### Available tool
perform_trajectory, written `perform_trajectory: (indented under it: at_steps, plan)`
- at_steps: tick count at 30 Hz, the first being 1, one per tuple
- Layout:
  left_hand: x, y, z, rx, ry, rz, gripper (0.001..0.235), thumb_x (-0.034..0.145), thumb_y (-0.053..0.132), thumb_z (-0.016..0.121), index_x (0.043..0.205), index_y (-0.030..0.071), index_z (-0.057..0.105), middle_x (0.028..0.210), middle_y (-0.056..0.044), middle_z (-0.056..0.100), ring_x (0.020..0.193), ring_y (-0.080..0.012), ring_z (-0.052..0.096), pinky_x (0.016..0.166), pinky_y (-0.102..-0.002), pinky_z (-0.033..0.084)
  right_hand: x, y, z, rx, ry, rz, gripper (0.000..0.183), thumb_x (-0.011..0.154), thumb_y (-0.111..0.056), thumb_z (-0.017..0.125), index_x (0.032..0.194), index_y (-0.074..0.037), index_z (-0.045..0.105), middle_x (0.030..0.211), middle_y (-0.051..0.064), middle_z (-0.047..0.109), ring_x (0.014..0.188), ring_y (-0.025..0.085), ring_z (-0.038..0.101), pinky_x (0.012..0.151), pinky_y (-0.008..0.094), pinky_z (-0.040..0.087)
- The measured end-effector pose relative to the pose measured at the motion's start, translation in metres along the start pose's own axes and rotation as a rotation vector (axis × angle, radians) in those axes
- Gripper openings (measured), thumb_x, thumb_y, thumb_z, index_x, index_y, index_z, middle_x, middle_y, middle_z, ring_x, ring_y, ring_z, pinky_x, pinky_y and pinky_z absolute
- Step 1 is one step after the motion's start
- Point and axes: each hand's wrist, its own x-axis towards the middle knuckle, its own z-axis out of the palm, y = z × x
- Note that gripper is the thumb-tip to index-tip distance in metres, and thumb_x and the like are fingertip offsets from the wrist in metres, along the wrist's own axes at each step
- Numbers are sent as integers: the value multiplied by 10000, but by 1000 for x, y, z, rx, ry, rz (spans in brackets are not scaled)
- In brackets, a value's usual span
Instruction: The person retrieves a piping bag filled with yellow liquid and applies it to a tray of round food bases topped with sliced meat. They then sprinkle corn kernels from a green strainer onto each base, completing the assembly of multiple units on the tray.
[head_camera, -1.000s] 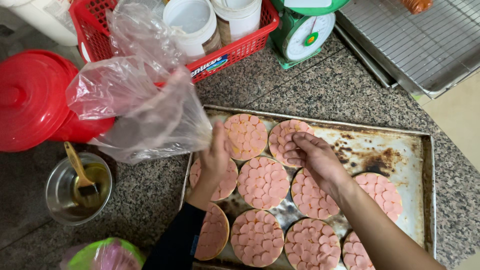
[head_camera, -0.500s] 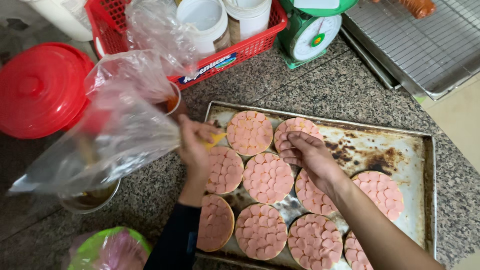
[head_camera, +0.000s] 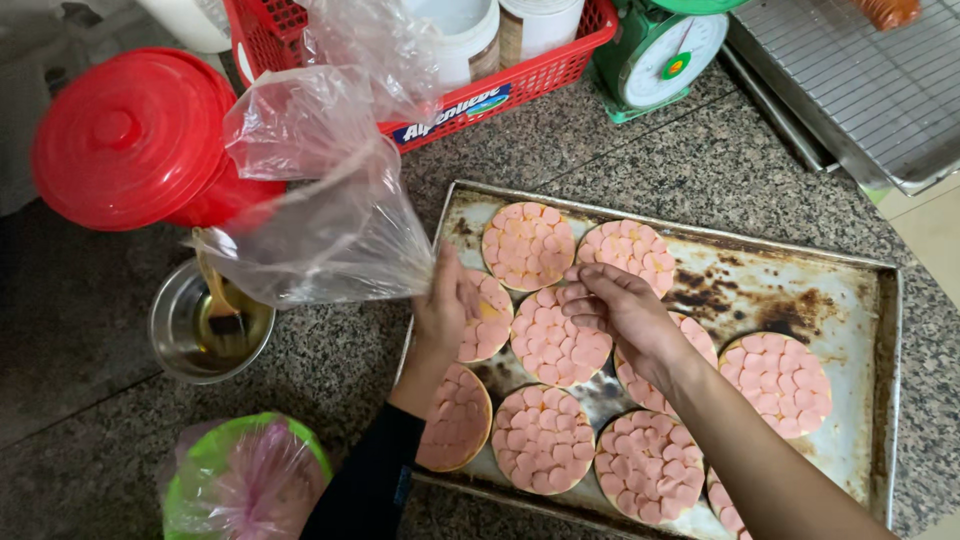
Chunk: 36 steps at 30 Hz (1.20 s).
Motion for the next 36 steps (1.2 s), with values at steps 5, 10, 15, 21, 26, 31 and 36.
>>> perform_trajectory:
  at_steps: [5, 10, 15, 21, 26, 31, 36]
  plan:
    - [28, 15, -27, -51, 133, 198, 570, 1116, 434, 412, 624, 148, 390, 528, 0, 398, 465, -138, 440, 498, -299, 420, -1, 3, 2, -15, 1, 6, 253, 1051, -226, 509, 1134, -58, 679, 956, 44, 727, 831, 139, 685, 792, 301, 552]
    - [-12, -1, -18, 106, 106, 123, 560, 1090, 438, 410, 611, 150, 436, 499, 5, 416, 427, -129, 436, 438, -287, 380, -1, 3, 12, -20, -7, 16, 243, 1051, -222, 520, 1139, -55, 673, 953, 37, 702, 841, 145, 687, 796, 308, 554]
    - [-29, -12, -22, 31, 1, 5, 505, 1094, 395, 438, 654, 147, 426, 522, 13, 402, 438, -115, 414, 431, -300, 362, -5, 3, 18, -21, -11, 31, 228, 1048, -215, 514, 1141, -56, 649, 967, 46, 711, 862, 146, 690, 814, 307, 553]
    - [13, 21, -48, -68, 246, 170, 517, 1107, 377, 465, 645, 150, 418, 530, 20, 393, 437, -115, 428, 441, -284, 347, -5, 5, 20, -3, -36, 19, 214, 1047, -208, 519, 1128, -56, 645, 962, 43, 707, 867, 155, 700, 814, 312, 565]
    - [-44, 5, -27, -5, 178, -128, 447, 1068, 349, 495, 670, 154, 441, 563, 28, 413, 459, -87, 372, 412, -275, 284, -3, 7, 23, -7, -63, 18, 213, 1050, -212, 516, 1113, -56, 647, 954, 51, 722, 844, 148, 696, 788, 300, 561]
    - [-33, 13, -39, -11, 188, -33, 483, 1070, 388, 467, 649, 155, 424, 530, 22, 402, 433, -98, 393, 407, -276, 316, -5, 8, 27, -19, -86, 12, 216, 1053, -206, 521, 1105, -52, 662, 936, 50, 713, 833, 140, 687, 774, 294, 560]
    - [-14, 41, -50, -18, 316, 26, 522, 1084, 414, 454, 636, 150, 414, 529, 12, 420, 451, -104, 413, 446, -279, 338, -6, 5, 32, -6, -87, 13, 206, 1047, -192, 522, 1096, -47, 660, 938, 49, 718, 840, 151, 689, 788, 300, 569]
